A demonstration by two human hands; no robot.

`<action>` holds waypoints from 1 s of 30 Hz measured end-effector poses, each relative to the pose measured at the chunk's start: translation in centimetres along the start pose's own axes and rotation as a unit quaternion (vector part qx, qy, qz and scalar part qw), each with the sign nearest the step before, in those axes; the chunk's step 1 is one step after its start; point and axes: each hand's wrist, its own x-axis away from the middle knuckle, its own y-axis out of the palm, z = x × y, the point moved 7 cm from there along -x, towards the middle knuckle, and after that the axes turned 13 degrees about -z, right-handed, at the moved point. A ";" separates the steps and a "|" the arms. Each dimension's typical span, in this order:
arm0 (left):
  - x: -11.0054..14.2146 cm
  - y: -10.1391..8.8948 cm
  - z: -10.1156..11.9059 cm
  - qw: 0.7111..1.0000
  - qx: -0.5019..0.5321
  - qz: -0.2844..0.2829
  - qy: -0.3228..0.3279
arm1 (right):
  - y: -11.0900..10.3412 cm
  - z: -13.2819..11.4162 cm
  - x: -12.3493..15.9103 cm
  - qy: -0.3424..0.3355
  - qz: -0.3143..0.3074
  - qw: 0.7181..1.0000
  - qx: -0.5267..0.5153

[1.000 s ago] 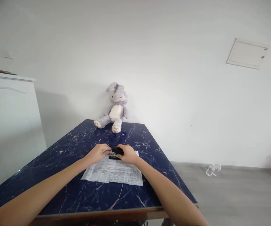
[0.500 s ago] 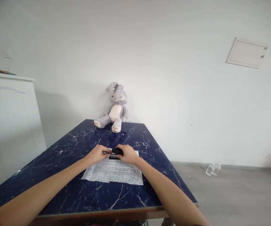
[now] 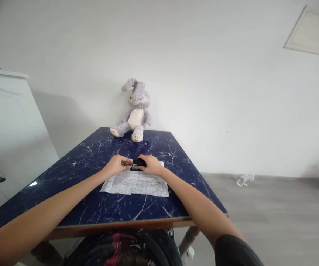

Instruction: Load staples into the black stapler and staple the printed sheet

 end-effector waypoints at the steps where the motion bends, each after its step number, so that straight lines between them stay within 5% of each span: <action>1: 0.0 0.0 0.1 1.000 -0.002 -0.002 -0.004 | 0.0 0.1 0.0 -0.001 0.000 1.000 0.000; 16: -0.1 -0.4 0.5 0.998 -0.056 -0.019 -0.022 | -0.2 0.0 0.1 -0.025 -0.006 1.000 -0.002; 26: 0.3 -1.4 -0.5 0.984 -0.065 -0.165 0.000 | -0.6 0.6 0.1 -0.026 -0.016 0.999 -0.038; 30: 0.4 -1.6 -0.9 0.987 -0.019 -0.157 -0.002 | -0.8 0.7 0.3 -0.047 -0.012 0.997 -0.067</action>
